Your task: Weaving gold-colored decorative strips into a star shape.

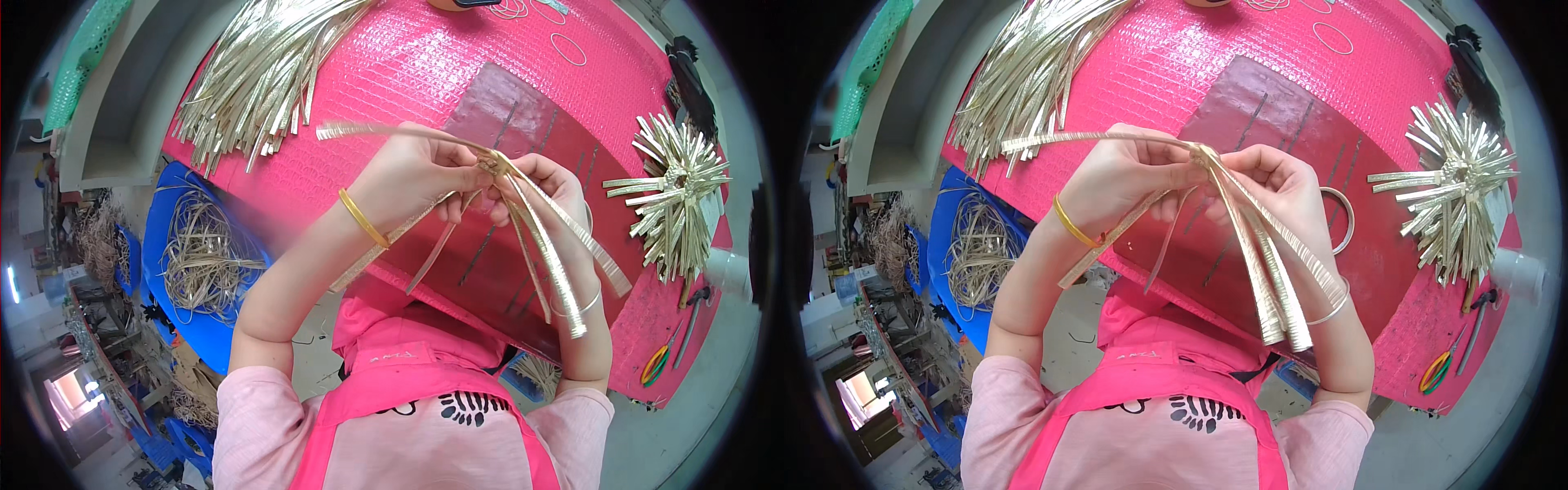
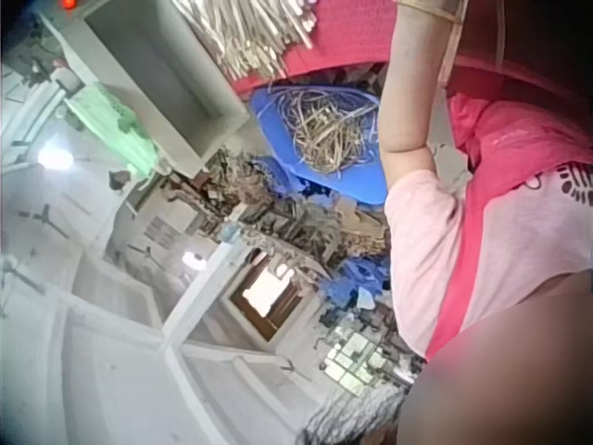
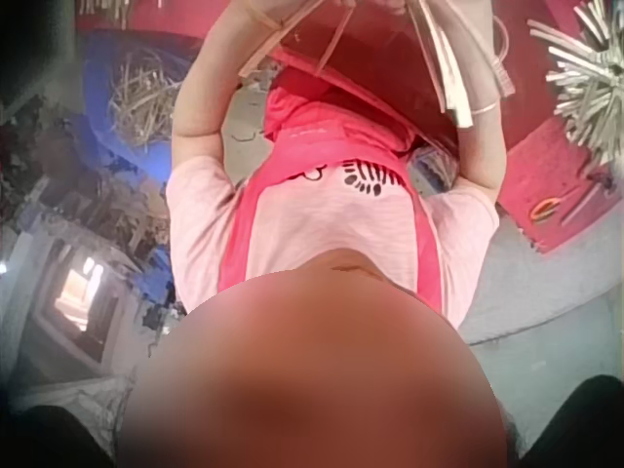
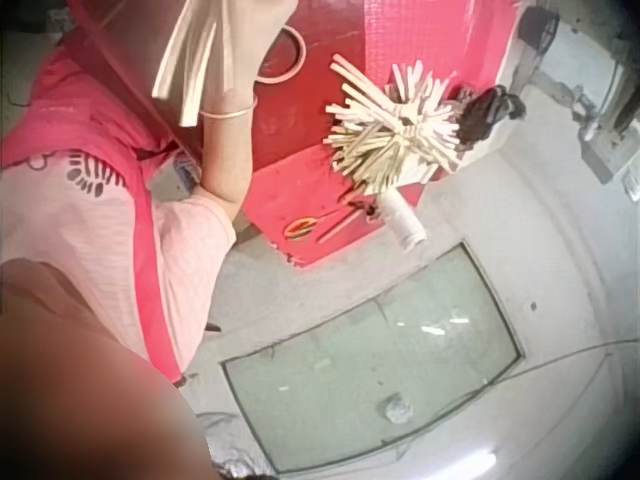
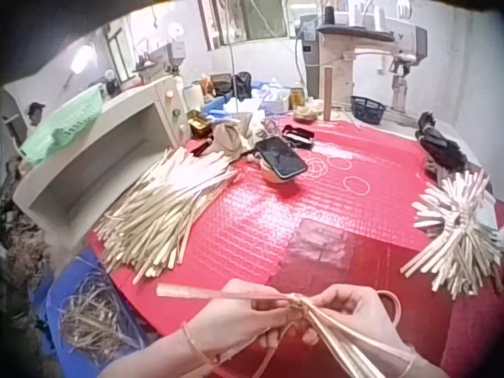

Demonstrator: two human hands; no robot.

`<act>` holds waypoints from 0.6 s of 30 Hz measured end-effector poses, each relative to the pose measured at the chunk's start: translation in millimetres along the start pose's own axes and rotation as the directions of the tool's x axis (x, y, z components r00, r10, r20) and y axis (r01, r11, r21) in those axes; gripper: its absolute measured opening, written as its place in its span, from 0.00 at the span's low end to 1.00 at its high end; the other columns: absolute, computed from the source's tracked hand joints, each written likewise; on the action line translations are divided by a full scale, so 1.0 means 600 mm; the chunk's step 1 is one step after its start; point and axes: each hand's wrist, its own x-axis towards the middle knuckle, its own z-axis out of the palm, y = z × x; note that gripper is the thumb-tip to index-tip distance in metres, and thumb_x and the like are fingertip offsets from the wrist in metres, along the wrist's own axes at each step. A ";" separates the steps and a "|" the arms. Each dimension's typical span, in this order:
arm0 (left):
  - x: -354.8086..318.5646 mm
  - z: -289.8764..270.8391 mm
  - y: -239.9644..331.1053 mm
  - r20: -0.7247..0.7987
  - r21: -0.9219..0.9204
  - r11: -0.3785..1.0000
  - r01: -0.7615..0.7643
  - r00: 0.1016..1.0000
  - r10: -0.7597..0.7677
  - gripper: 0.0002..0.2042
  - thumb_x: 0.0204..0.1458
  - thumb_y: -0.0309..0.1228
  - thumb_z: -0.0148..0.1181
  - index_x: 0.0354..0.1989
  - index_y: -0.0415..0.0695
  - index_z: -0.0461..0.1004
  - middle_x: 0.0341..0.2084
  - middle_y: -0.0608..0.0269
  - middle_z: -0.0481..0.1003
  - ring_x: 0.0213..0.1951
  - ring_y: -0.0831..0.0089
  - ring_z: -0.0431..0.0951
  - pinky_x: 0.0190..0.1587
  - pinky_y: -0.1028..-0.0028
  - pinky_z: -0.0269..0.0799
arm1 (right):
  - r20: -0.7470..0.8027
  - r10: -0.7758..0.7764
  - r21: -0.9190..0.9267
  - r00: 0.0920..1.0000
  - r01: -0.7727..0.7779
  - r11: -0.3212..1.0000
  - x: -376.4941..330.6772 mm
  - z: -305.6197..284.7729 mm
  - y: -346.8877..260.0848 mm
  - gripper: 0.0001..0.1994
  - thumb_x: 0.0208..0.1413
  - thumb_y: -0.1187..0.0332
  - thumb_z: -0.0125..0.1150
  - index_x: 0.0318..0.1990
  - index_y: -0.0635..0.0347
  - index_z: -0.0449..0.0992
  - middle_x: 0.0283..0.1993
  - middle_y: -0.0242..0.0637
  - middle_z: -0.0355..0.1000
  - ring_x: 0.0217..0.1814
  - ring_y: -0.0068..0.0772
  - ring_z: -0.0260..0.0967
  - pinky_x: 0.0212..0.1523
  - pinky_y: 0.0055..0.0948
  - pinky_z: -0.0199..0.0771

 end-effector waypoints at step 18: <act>0.005 -0.008 -0.018 0.285 0.003 0.992 -0.127 0.951 0.121 0.08 0.42 0.26 0.57 0.28 0.34 0.71 0.17 0.63 0.71 0.19 0.83 0.68 0.19 0.85 0.61 | 0.093 -0.299 -0.122 0.950 0.308 0.943 0.012 -0.023 -0.006 0.09 0.49 0.67 0.52 0.33 0.65 0.70 0.29 0.32 0.69 0.33 0.18 0.63 0.36 0.20 0.61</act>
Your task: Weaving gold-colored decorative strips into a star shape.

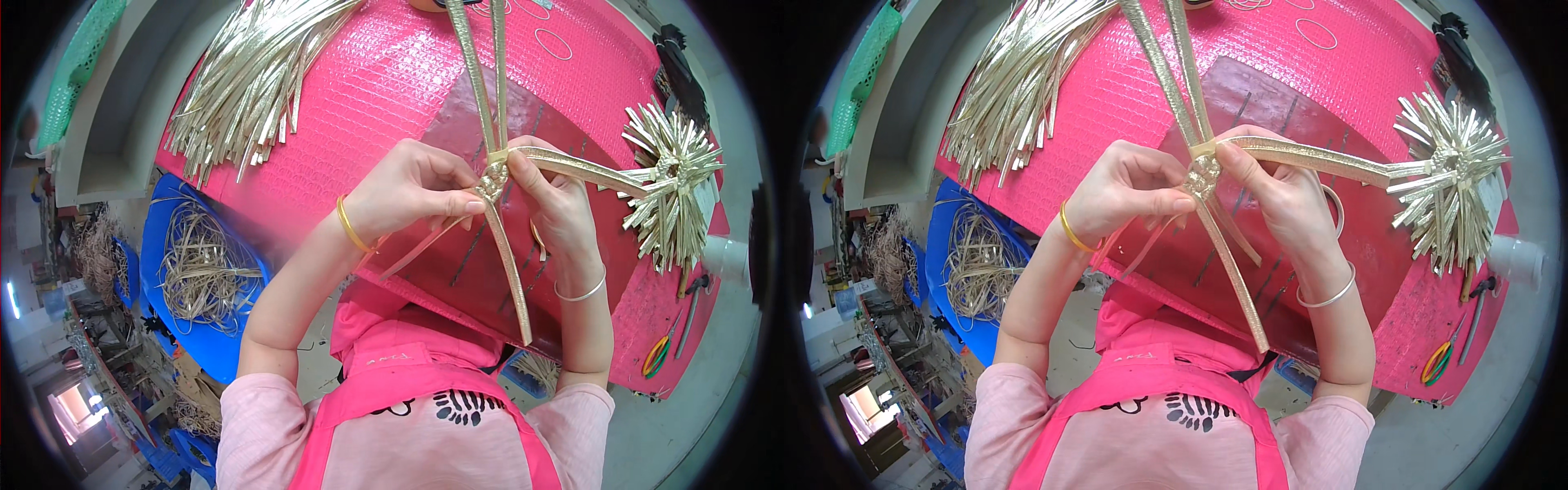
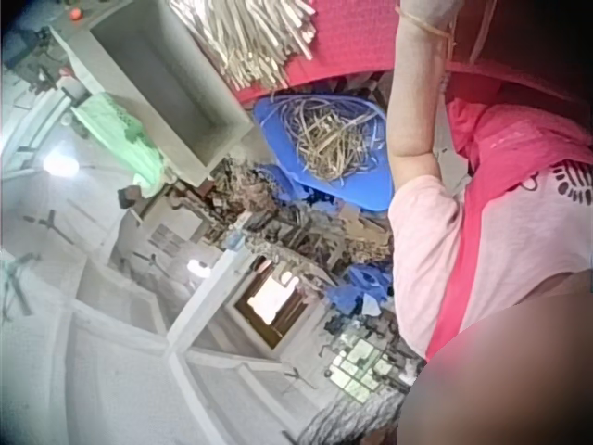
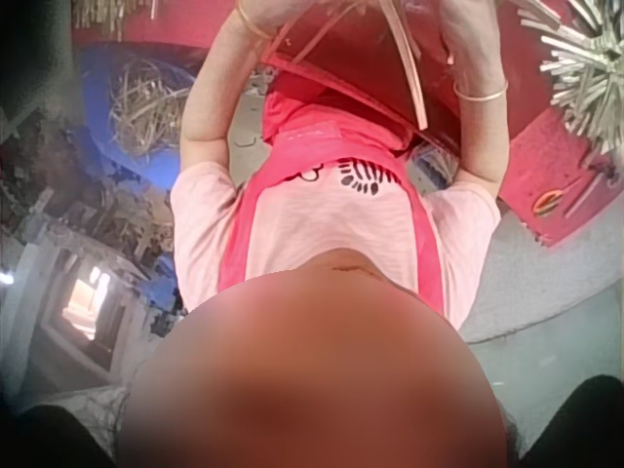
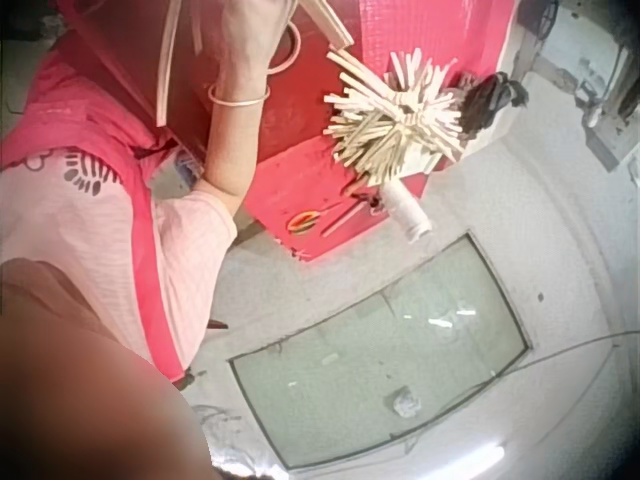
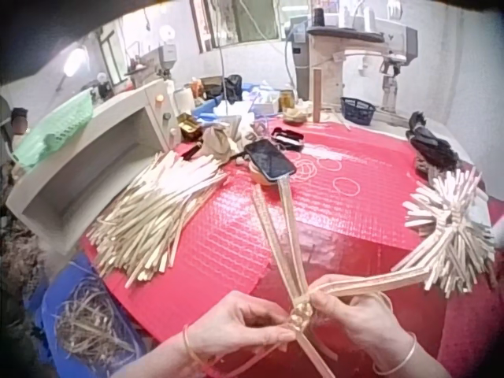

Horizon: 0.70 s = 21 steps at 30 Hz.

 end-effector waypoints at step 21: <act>-0.014 0.032 -0.015 -0.323 0.033 0.999 -0.003 0.946 0.013 0.08 0.43 0.27 0.56 0.28 0.34 0.70 0.18 0.64 0.71 0.20 0.82 0.70 0.20 0.85 0.63 | 0.017 0.113 -0.437 0.993 -0.094 0.894 -0.017 0.004 -0.011 0.09 0.46 0.68 0.55 0.28 0.68 0.73 0.26 0.33 0.70 0.30 0.17 0.63 0.31 0.18 0.63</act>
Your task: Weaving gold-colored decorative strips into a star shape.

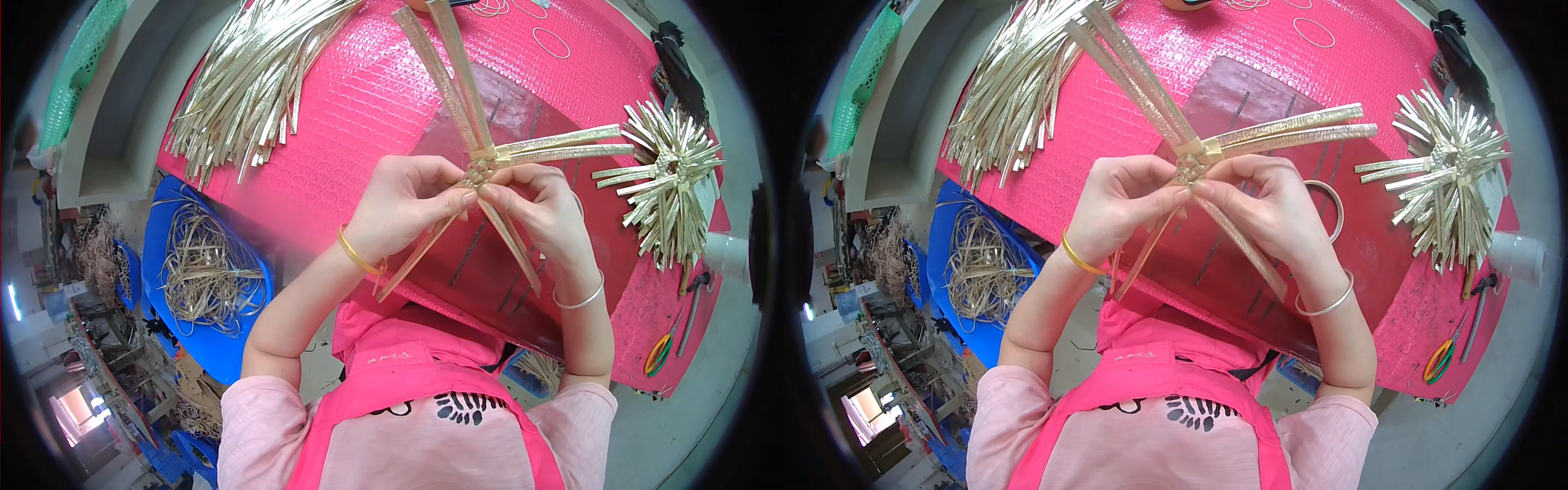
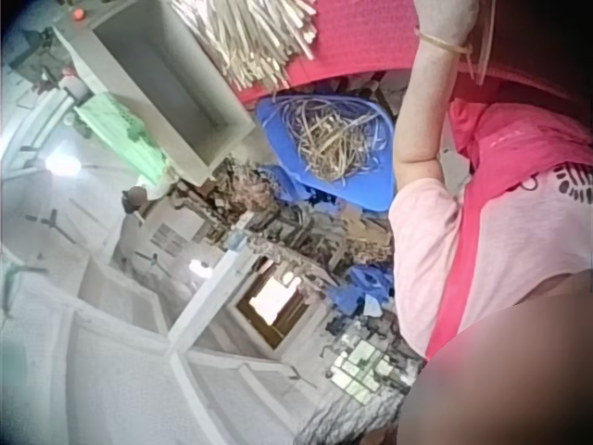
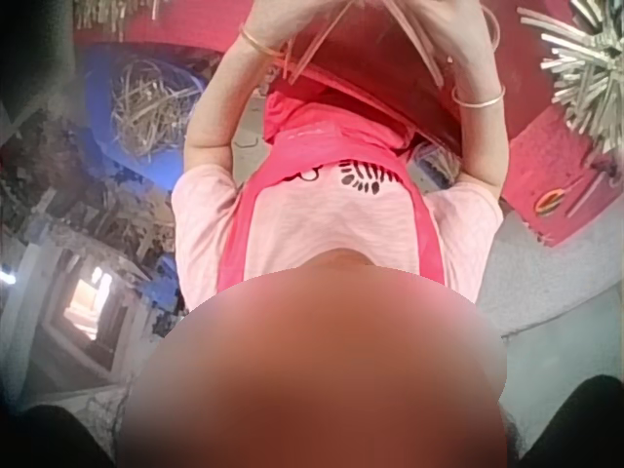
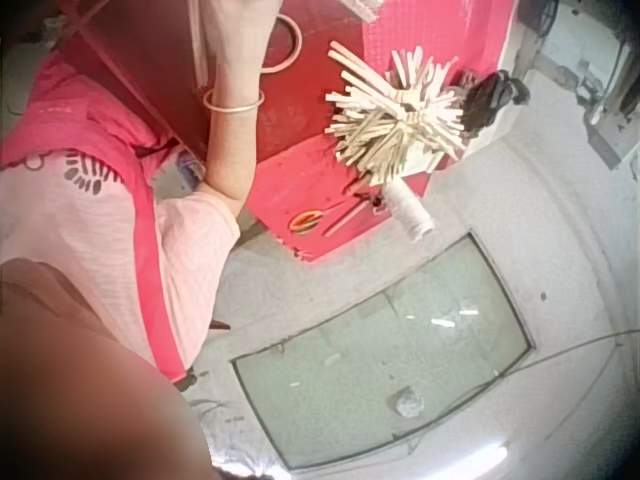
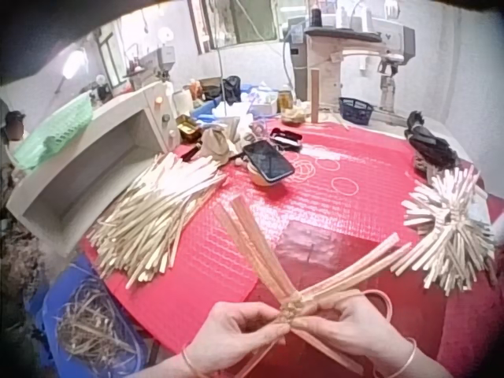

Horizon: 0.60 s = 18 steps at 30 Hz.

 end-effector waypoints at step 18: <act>-0.011 0.012 0.016 -0.210 0.270 0.952 -0.145 0.956 0.206 0.05 0.43 0.22 0.52 0.27 0.33 0.71 0.18 0.61 0.73 0.21 0.79 0.72 0.23 0.81 0.66 | -0.066 0.004 0.451 0.998 0.026 0.892 0.021 0.031 0.022 0.10 0.40 0.72 0.60 0.30 0.67 0.69 0.28 0.35 0.69 0.30 0.22 0.66 0.33 0.18 0.67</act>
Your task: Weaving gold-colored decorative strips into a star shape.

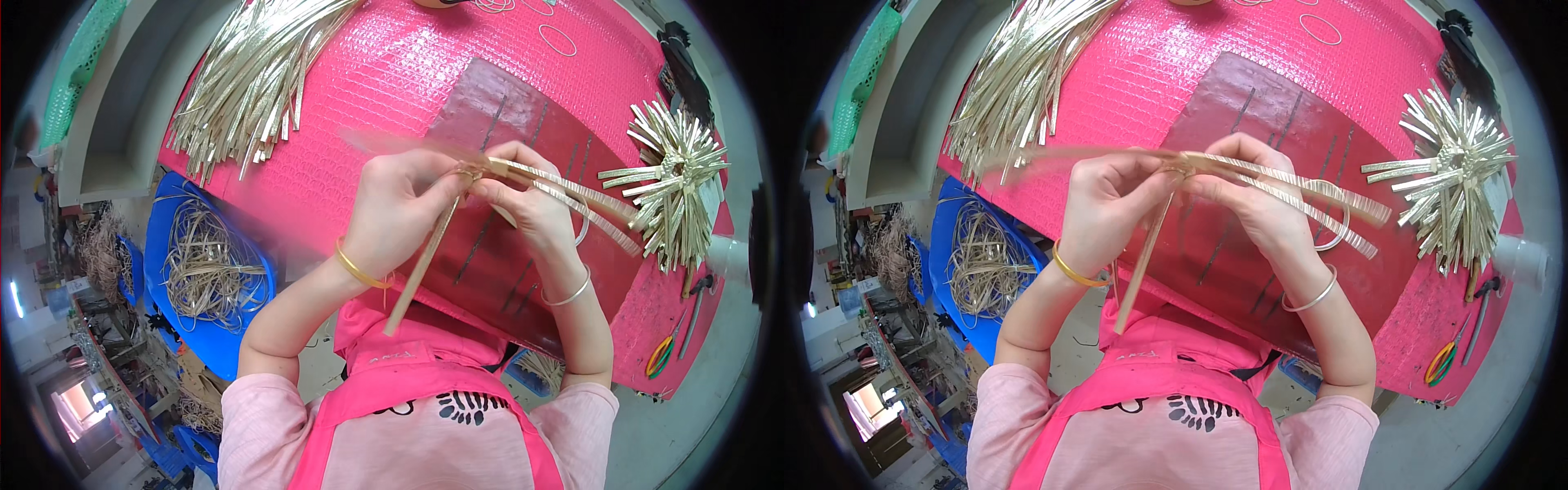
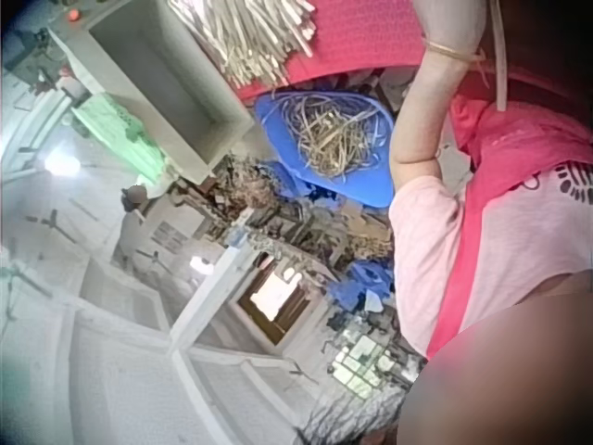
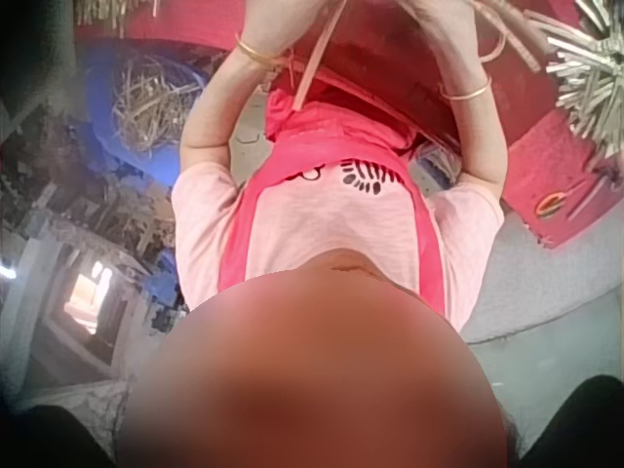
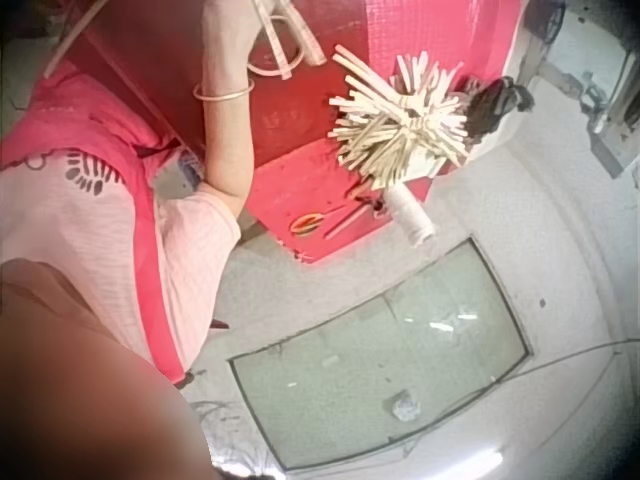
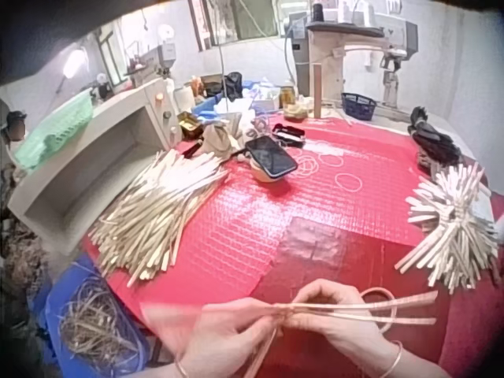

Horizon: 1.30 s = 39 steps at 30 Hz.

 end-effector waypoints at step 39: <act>0.013 -0.043 0.015 0.380 -0.319 0.841 0.437 0.872 -0.308 0.08 0.45 0.24 0.52 0.32 0.32 0.69 0.18 0.61 0.71 0.16 0.81 0.69 0.18 0.86 0.63 | 0.097 -0.713 -0.788 0.694 0.491 0.371 -0.025 0.030 -0.007 0.06 0.37 0.77 0.58 0.27 0.66 0.71 0.19 0.36 0.65 0.17 0.24 0.62 0.18 0.20 0.60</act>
